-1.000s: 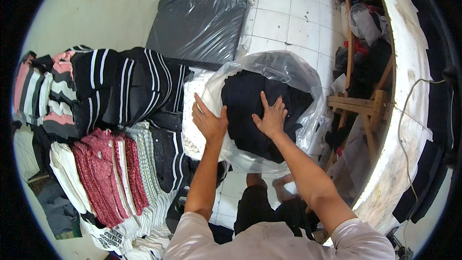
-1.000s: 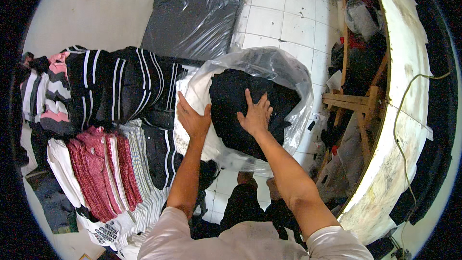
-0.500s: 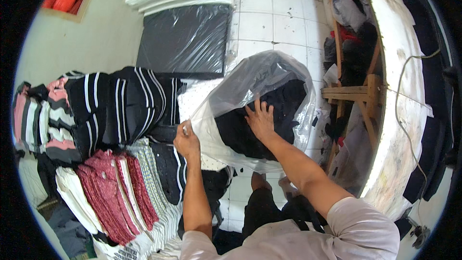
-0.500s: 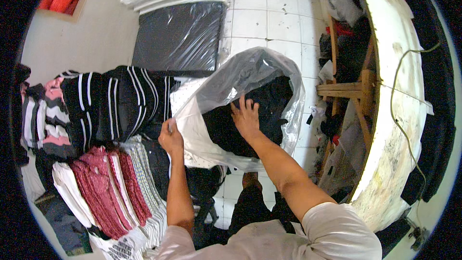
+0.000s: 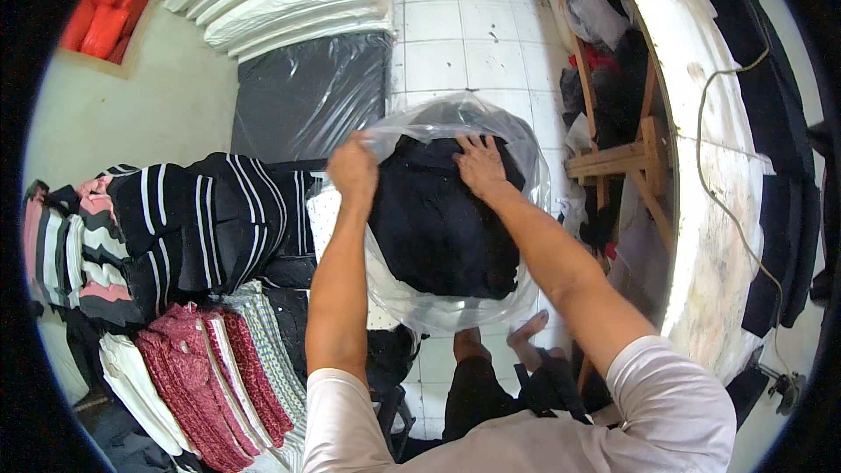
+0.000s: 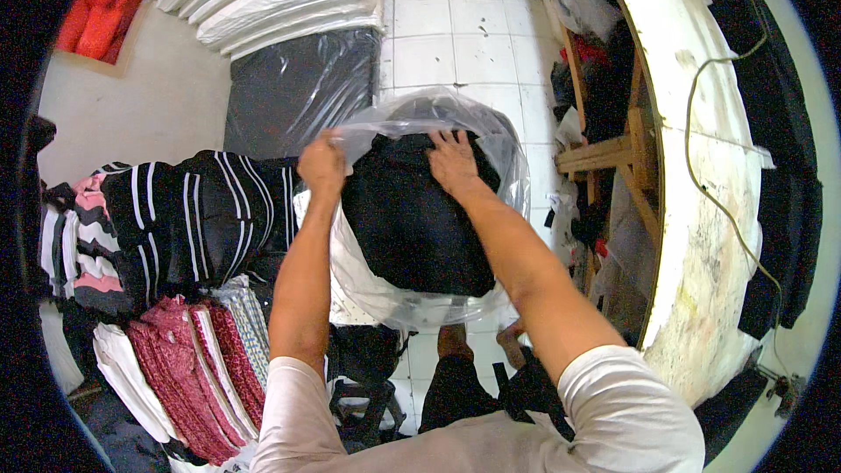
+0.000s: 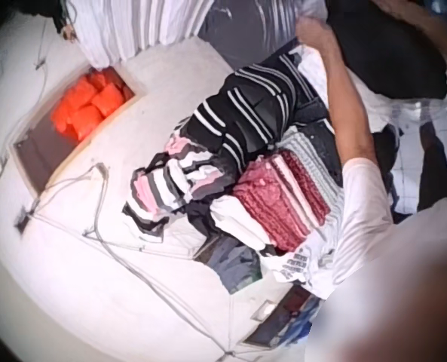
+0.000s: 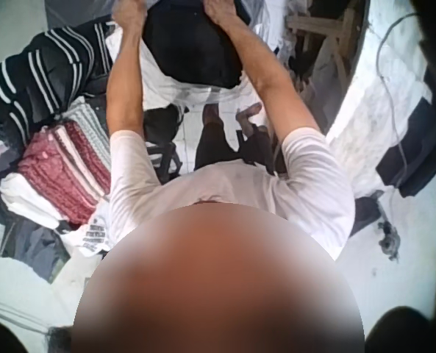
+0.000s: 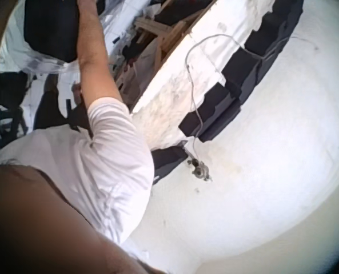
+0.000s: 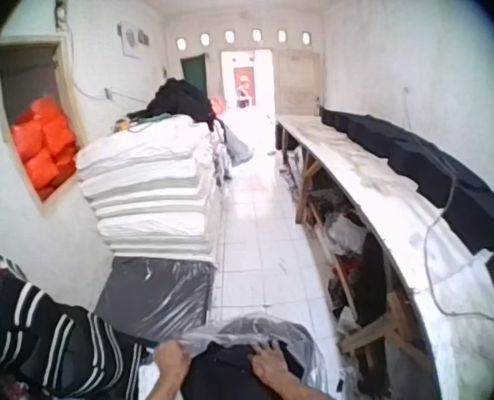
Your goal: The person unpacks black fabric from a plastic bag, places it on a worktable, and uses a handheld electric fabric cutter to cut along marked lines. The person repeatedly positions the fabric, cuts sections, and sets the cut pieces aside.
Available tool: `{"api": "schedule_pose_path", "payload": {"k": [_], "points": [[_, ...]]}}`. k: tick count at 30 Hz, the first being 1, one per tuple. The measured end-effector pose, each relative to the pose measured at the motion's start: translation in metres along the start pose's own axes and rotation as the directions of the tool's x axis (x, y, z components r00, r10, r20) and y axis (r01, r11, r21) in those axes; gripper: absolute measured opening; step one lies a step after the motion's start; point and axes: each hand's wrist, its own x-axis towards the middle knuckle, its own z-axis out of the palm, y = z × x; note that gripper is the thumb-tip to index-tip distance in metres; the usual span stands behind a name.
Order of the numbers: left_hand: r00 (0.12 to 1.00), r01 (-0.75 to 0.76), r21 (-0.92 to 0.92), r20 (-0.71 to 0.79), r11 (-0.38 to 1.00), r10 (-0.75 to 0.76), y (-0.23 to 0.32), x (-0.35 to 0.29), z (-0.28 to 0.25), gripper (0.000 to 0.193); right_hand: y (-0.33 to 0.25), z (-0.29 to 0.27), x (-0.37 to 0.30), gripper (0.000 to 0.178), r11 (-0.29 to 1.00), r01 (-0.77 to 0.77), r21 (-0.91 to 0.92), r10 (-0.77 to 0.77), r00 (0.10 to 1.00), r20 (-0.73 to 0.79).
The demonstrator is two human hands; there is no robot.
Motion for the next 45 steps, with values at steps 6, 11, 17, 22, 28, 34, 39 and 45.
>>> {"api": "schedule_pose_path", "payload": {"k": [6, 11, 17, 22, 28, 34, 39, 45], "points": [[0.944, 0.007, -0.044, -0.328, 0.999, -0.021, 0.007, -0.036, -0.03, 0.028, 0.035, 0.009, -0.059, 0.038, 0.996, -0.076, 0.048, 0.07, 0.99, 0.126], [0.859, -0.456, -0.289, 0.105, 0.842, 0.501, 0.055, -0.191, -0.007, 0.026, -0.004, -0.012, -0.105, 0.048, 0.951, -0.035, 0.307, 0.119, 0.958, -0.259], [0.403, -0.486, -0.242, 0.791, 0.84, 0.461, 0.076, -0.384, 0.007, 0.055, -0.02, 0.021, -0.207, 0.07, 0.977, 0.096, 0.189, -0.191, 0.782, 0.593], [0.399, -0.477, -0.526, 0.583, 0.704, 0.707, 0.064, -0.351, 0.001, 0.041, -0.009, 0.061, -0.271, 0.058, 0.998, 0.024, 0.055, -0.057, 0.675, 0.735], [0.308, -0.199, -0.498, 0.786, 0.844, 0.536, 0.111, -0.297, 0.011, 0.027, 0.003, 0.058, -0.276, 0.048, 0.929, 0.252, -0.271, 0.033, 0.673, 0.739], [0.921, 0.112, -0.124, 0.386, 0.986, -0.056, 0.122, -0.22, 0.064, 0.078, -0.002, 0.059, -0.329, 0.068, 0.993, 0.098, -0.063, -0.076, 0.956, 0.285], [0.752, 0.347, -0.045, 0.61, 0.937, -0.249, 0.131, -0.211, 0.086, 0.098, 0.015, 0.097, -0.357, 0.098, 0.226, -0.811, 0.539, 0.793, 0.475, 0.382], [0.863, 0.084, 0.016, 0.499, 0.996, -0.081, 0.158, -0.242, 0.09, 0.086, 0.03, 0.128, -0.341, 0.027, -0.117, -0.579, 0.807, 0.668, 0.555, 0.496]]}}
